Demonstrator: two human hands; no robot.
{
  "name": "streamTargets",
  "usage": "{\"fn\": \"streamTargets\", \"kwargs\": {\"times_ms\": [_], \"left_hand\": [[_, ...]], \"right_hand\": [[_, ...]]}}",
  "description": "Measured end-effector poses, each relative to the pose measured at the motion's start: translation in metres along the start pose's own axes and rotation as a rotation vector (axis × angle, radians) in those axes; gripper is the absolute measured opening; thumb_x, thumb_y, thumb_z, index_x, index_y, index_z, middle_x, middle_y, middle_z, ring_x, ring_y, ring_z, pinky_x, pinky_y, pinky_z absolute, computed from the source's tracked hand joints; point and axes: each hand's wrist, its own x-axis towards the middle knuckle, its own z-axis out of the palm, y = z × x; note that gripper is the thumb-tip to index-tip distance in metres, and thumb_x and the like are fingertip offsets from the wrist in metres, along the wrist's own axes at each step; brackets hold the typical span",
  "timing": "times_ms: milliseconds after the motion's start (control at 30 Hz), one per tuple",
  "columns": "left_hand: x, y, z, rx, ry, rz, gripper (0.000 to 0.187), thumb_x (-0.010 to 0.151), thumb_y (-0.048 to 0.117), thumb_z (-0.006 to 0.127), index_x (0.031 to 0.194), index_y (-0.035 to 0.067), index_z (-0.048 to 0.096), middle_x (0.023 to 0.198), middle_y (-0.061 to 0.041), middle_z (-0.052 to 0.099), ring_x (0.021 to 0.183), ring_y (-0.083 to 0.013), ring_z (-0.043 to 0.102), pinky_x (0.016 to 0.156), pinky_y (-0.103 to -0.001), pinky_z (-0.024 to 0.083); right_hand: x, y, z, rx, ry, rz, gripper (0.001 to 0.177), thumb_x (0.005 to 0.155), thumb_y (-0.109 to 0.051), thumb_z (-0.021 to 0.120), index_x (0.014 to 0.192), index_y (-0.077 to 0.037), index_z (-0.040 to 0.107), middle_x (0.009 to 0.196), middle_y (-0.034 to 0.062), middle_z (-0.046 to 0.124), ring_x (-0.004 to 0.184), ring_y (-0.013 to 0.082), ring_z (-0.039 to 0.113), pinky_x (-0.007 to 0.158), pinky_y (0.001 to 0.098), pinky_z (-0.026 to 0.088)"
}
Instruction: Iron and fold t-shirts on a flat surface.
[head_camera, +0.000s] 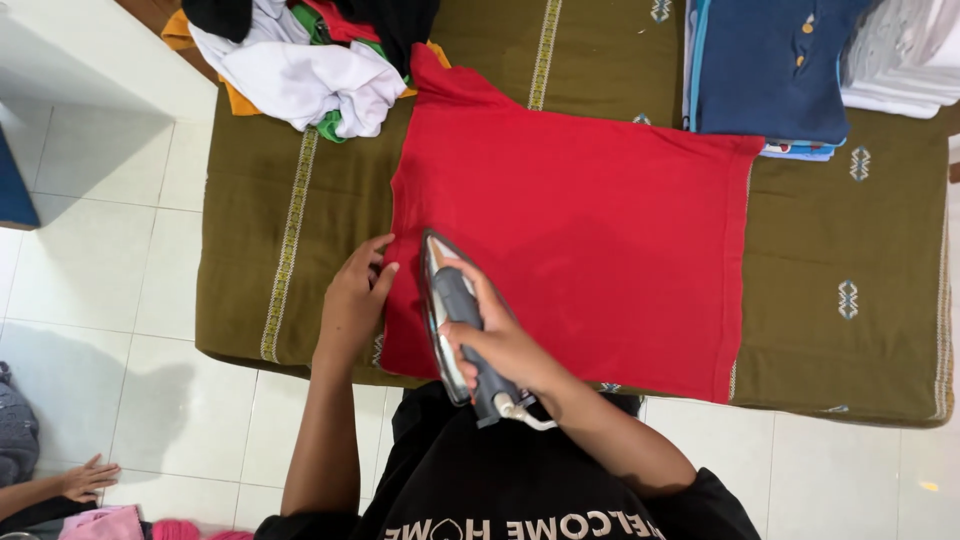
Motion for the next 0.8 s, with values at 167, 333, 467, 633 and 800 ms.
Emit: {"fn": "streamTargets", "kwargs": {"times_ms": [167,333,467,633,800], "left_hand": [[0.005,-0.005,-0.001,-0.009,-0.004,-0.002,0.038,0.094,0.018,0.066,0.132,0.017,0.064,0.098,-0.007,0.071,0.078,-0.0235,0.067,0.073,-0.038,0.054],[0.0,0.0,0.001,0.017,0.097,0.03,0.033,0.097,0.017,0.063,0.131,0.014,0.065,0.1,-0.007,0.07,0.081,-0.0239,0.068,0.073,-0.037,0.053],[0.0,-0.006,0.03,-0.204,0.208,0.119,0.029,0.104,0.019,0.056,0.129,0.009,0.066,0.112,-0.012,0.067,0.097,-0.0249,0.067,0.087,-0.036,0.053],[-0.016,0.009,0.068,-0.556,0.219,0.251,0.045,0.112,0.033,0.038,0.139,0.004,0.059,0.141,-0.017,0.057,0.133,-0.0276,0.056,0.114,-0.04,0.042],[-0.022,0.018,0.094,-0.129,-0.041,0.363,0.065,0.107,0.048,0.036,0.161,0.012,0.037,0.169,-0.014,0.026,0.157,-0.0297,0.022,0.123,-0.051,0.02]], "right_hand": [[0.034,-0.002,0.012,0.041,-0.023,0.009,0.078,0.097,-0.004,0.058,0.16,-0.027,0.02,0.071,0.0082,0.05,0.048,0.0126,0.054,0.044,0.0332,0.054],[0.036,0.003,0.027,0.075,0.044,-0.039,0.079,0.094,-0.002,0.058,0.158,-0.026,0.018,0.082,0.0069,0.054,0.048,0.0135,0.056,0.043,0.0342,0.054],[0.023,0.013,0.031,0.062,0.02,-0.058,0.077,0.097,-0.003,0.056,0.16,-0.026,0.016,0.079,0.0066,0.052,0.047,0.0125,0.053,0.042,0.0327,0.052],[0.018,0.007,0.02,-0.05,0.069,-0.084,0.074,0.099,-0.004,0.055,0.16,-0.025,0.019,0.072,0.0051,0.05,0.047,0.0109,0.052,0.043,0.031,0.051],[-0.017,0.003,-0.03,-0.064,0.201,-0.111,0.076,0.095,-0.008,0.061,0.159,-0.024,0.022,0.073,0.0056,0.055,0.045,0.0102,0.05,0.04,0.0264,0.044]]}}
